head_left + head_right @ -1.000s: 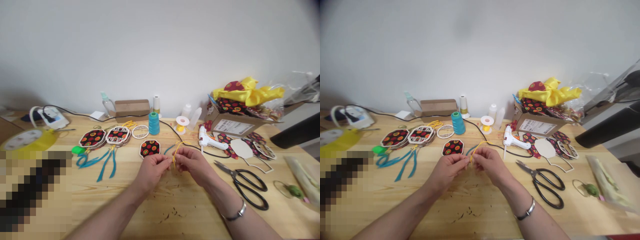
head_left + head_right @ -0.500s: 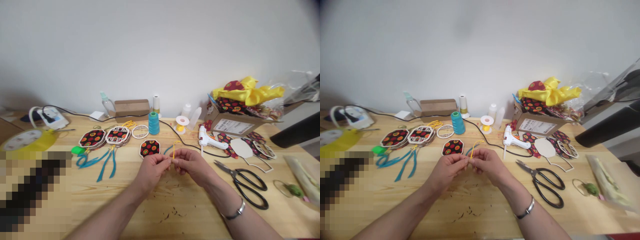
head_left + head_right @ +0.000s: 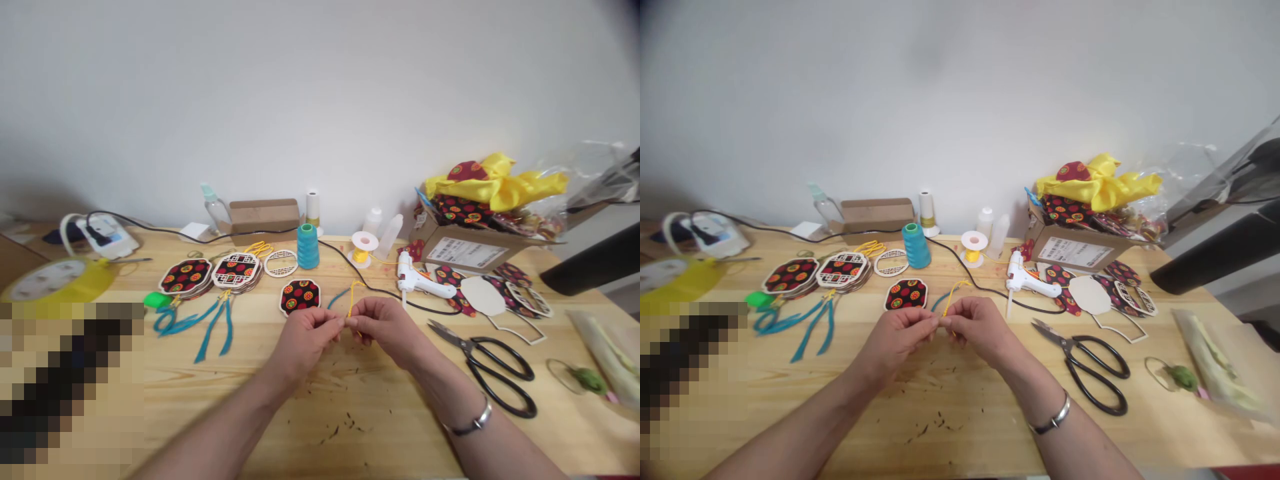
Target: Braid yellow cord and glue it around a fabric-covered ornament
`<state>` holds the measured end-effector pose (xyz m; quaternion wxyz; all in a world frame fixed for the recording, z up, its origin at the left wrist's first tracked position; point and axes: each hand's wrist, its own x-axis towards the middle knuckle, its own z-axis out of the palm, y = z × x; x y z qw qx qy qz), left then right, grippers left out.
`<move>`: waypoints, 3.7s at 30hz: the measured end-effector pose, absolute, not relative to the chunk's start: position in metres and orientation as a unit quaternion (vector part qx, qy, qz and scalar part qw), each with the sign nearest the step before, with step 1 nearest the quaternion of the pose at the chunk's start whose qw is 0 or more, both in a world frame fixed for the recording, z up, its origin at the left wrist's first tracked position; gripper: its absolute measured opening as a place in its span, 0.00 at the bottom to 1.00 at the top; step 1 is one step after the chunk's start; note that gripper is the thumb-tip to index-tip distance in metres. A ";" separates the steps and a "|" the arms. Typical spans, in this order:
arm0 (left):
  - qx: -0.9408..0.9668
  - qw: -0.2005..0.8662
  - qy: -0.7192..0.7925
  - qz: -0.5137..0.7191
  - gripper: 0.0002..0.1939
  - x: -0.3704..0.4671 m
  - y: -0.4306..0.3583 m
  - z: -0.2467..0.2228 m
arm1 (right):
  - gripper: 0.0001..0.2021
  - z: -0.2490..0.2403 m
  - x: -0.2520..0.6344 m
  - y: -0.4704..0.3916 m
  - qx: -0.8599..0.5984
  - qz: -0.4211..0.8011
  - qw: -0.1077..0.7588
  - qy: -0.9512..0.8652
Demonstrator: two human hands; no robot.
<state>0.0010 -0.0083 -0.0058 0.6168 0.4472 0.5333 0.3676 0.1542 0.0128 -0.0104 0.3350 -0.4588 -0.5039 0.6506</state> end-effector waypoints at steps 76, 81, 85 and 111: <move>0.391 0.634 0.517 0.422 0.07 0.002 -0.005 -0.006 | 0.05 -0.016 0.152 0.011 -0.492 0.490 0.377 -0.613; 0.375 0.663 0.486 0.428 0.07 -0.001 -0.004 -0.007 | 0.05 -0.014 0.154 0.009 -0.507 0.425 0.364 -0.655; 0.373 0.683 0.472 0.415 0.06 -0.001 -0.004 -0.007 | 0.05 -0.013 0.154 0.009 -0.504 0.418 0.361 -0.664; 0.509 0.560 0.548 0.357 0.06 -0.001 -0.003 -0.001 | 0.04 -0.010 0.157 0.009 -0.497 0.408 0.319 -0.696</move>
